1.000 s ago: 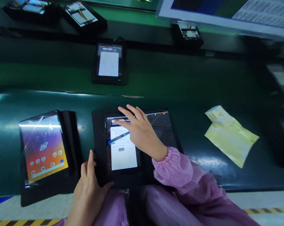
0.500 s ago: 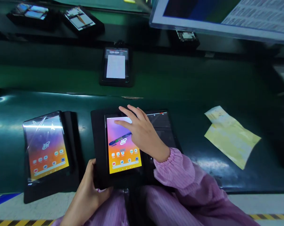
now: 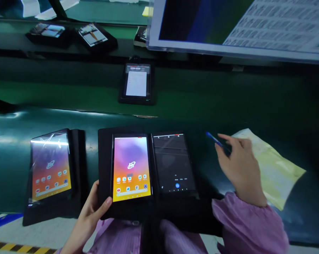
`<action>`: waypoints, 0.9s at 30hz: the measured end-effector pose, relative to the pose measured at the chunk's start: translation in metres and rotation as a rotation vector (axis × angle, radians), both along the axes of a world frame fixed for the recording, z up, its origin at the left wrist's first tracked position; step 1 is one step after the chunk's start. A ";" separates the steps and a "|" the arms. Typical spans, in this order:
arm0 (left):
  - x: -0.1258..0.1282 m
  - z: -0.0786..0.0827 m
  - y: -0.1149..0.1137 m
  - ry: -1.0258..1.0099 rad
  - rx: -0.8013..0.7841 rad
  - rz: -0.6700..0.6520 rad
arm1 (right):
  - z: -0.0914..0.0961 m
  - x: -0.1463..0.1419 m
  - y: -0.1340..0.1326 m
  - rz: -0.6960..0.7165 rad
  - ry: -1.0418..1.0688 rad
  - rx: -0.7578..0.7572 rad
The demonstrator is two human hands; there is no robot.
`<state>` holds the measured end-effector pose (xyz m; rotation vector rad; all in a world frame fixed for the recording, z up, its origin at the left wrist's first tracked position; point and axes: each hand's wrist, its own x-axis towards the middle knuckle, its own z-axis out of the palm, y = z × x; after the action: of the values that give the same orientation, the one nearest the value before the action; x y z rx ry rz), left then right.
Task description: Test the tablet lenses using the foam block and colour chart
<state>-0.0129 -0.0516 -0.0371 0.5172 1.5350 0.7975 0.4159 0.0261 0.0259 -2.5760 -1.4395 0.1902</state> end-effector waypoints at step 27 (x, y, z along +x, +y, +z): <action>0.022 0.006 -0.009 0.099 0.015 0.198 | -0.022 0.013 -0.005 0.240 0.009 0.149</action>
<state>0.0092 -0.0605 -0.0311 0.4259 1.6915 0.9475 0.4290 0.0216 0.0042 -2.2799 -1.6887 0.1216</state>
